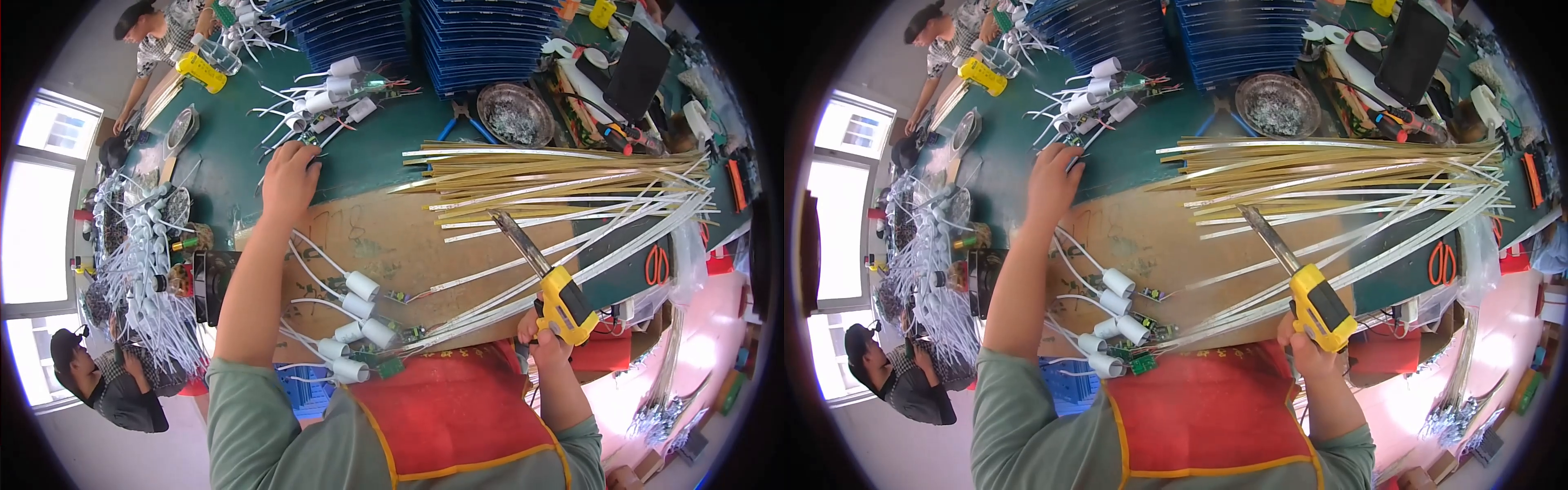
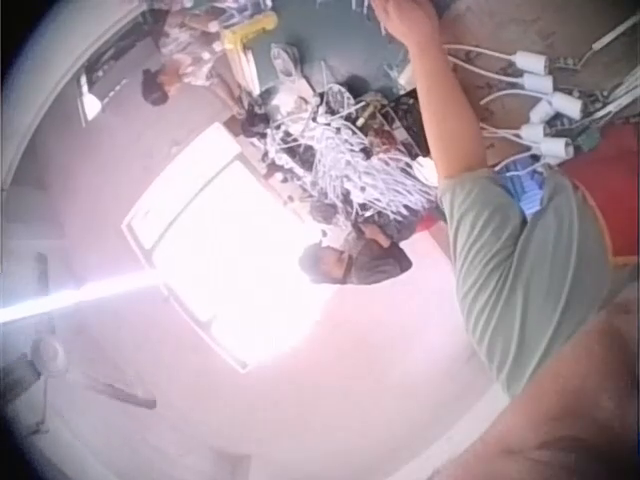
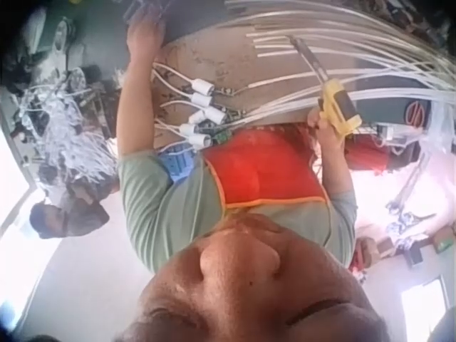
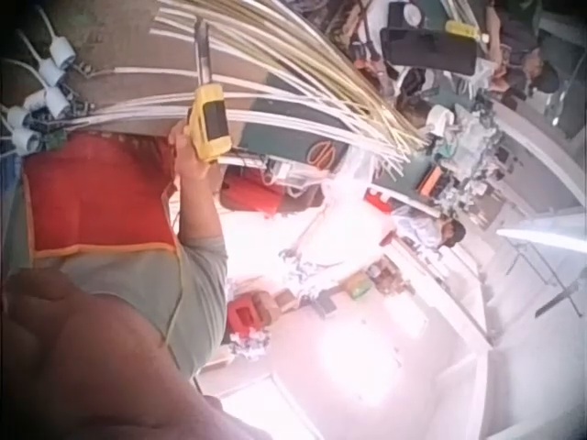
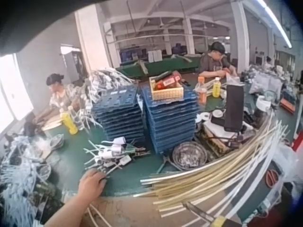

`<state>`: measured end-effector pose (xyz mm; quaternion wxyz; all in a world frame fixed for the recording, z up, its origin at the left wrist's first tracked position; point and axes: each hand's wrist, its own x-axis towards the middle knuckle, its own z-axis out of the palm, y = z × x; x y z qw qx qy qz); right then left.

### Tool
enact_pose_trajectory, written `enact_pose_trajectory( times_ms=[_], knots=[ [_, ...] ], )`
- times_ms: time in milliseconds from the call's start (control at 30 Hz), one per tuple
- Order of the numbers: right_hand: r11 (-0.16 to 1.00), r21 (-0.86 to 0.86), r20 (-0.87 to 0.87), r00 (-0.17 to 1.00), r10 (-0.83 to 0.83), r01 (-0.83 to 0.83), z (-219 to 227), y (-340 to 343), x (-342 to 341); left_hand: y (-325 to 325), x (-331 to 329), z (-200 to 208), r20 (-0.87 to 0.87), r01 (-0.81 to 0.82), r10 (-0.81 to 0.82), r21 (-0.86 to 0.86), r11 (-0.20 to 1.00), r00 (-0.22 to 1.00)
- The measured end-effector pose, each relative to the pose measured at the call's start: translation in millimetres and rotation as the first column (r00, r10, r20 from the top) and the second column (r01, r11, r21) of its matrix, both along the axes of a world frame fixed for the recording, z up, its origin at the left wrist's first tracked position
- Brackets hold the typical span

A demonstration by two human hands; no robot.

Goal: The person solders wires from circuit modules onto LED light strips using a soldering gun.

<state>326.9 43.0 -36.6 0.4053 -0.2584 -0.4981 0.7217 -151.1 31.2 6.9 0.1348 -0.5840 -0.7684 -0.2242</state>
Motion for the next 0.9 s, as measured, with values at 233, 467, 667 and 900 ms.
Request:
enact_pose_trajectory(
  times_ms=[233,467,667,900],
  knots=[
    [0.998,-0.059,-0.063,0.998,0.011,-0.015,-2,2,-6,3,25,7,0.081,0.099,-0.106,0.087,0.991,0.991],
    [0.988,-0.151,-0.029,0.999,0.037,-0.041,6,3,-5,-30,123,23,0.148,0.653,-0.636,-0.131,0.746,0.757],
    [0.993,-0.115,0.001,0.999,0.034,-0.033,6,2,-3,-33,155,29,0.266,0.710,-0.660,-0.322,0.626,0.703],
    [0.994,-0.102,0.051,0.998,0.034,-0.029,5,2,-2,-40,157,25,0.261,0.700,-0.655,-0.371,0.610,0.709]
  ],
)
